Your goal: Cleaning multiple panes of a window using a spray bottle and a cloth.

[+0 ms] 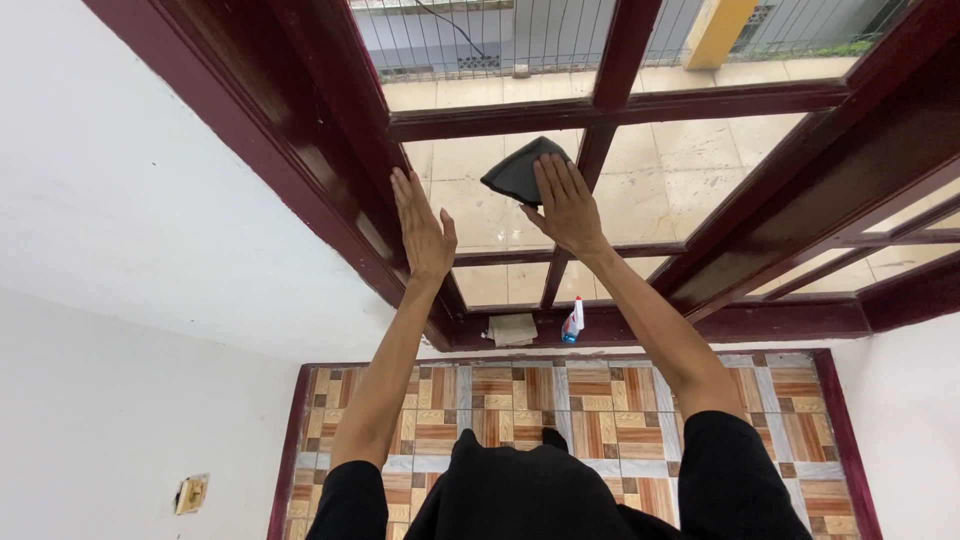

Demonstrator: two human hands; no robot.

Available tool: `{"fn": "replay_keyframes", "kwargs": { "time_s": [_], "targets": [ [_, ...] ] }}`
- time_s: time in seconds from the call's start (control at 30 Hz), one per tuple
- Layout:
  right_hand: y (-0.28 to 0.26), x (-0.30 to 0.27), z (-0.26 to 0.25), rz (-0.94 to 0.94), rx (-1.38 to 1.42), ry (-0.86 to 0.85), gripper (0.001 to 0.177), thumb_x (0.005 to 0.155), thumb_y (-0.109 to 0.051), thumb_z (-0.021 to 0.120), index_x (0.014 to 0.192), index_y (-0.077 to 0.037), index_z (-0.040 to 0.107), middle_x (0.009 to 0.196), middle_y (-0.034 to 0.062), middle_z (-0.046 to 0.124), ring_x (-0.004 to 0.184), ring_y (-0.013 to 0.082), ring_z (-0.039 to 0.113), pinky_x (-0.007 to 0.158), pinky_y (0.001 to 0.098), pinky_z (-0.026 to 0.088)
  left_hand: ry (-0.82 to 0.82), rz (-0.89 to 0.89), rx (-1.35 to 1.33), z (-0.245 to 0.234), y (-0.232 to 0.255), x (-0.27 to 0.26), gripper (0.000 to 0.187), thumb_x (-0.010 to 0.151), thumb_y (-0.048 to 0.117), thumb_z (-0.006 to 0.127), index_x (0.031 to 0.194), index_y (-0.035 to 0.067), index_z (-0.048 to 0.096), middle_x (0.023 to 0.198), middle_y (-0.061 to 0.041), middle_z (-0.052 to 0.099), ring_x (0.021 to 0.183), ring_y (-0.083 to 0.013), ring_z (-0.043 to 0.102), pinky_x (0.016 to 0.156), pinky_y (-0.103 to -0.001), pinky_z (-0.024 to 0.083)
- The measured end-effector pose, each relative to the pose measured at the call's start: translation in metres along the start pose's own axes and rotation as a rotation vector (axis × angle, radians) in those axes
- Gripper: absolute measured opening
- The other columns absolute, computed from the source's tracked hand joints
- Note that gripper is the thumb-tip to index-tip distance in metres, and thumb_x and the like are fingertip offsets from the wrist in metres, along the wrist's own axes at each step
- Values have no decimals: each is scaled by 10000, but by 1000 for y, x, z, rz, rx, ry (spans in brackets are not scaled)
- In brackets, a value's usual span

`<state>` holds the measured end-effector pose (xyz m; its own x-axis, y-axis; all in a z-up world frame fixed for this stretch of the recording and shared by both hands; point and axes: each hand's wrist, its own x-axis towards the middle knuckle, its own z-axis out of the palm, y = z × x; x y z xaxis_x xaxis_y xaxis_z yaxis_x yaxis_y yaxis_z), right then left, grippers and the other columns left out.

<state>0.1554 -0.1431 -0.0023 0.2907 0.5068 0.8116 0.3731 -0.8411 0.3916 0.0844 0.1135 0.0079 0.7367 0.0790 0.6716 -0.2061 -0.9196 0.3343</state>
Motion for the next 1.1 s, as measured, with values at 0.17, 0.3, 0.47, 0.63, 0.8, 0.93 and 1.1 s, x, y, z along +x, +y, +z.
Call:
{"fn": "replay_keyframes", "kwargs": {
  "time_s": [0.17, 0.3, 0.47, 0.63, 0.8, 0.93, 1.1],
  "targets": [
    [-21, 10, 5, 84, 33, -15, 706, 984, -548, 587, 1487, -55, 531, 1540, 169, 494, 1446, 315, 439, 1253, 463, 293, -40, -4, -4, -6, -4, -2, 824, 961, 10, 584, 1615, -64, 88, 1684, -273, 4, 1570, -394, 23, 1292, -460, 92],
    [-38, 17, 10, 134, 28, -24, 685, 998, -506, 580, 1495, -39, 514, 1552, 192, 473, 1457, 340, 419, 1254, 499, 263, -53, -2, -15, -6, -6, -2, 837, 965, 1, 583, 1624, -45, 69, 1690, -256, -20, 1573, -373, 3, 1295, -448, 79],
    [-52, 31, 18, 54, 57, -12, 639, 1021, -458, 546, 1523, -68, 487, 1564, 162, 470, 1454, 314, 430, 1247, 476, 274, -52, -11, -23, -3, -8, 1, 839, 965, 3, 571, 1625, -37, 54, 1689, -257, -15, 1573, -376, 12, 1296, -440, 89],
    [-77, 56, 20, -80, 69, 21, 637, 1016, -468, 518, 1558, -142, 449, 1594, 97, 444, 1475, 259, 411, 1268, 442, 242, -64, -19, -21, -7, -11, -4, 827, 967, -46, 545, 1626, -39, 45, 1687, -262, 18, 1570, -383, 46, 1296, -443, 118],
    [-105, 83, 26, -174, 64, 45, 662, 1019, -528, 458, 1581, -184, 402, 1628, 36, 398, 1490, 182, 390, 1282, 383, 237, -104, 13, -12, -6, -18, -11, 855, 934, -136, 537, 1619, -58, 31, 1681, -275, 50, 1566, -375, 73, 1299, -407, 125],
    [-109, 88, 25, -169, 46, 105, 651, 1005, -505, 492, 1569, -188, 422, 1616, 27, 418, 1481, 173, 403, 1281, 368, 251, -63, 20, -89, -14, -11, -10, 790, 959, -106, 495, 1610, -78, 49, 1674, -285, 71, 1561, -400, 102, 1296, -444, 141],
    [-95, 81, 24, -65, 41, 119, 582, 1031, -509, 478, 1521, -196, 504, 1543, 5, 510, 1424, 161, 476, 1249, 373, 291, -1, 35, -98, -10, -11, -6, 821, 945, -71, 528, 1623, -54, 65, 1683, -266, 72, 1561, -392, 102, 1285, -442, 168]
  ]
}}
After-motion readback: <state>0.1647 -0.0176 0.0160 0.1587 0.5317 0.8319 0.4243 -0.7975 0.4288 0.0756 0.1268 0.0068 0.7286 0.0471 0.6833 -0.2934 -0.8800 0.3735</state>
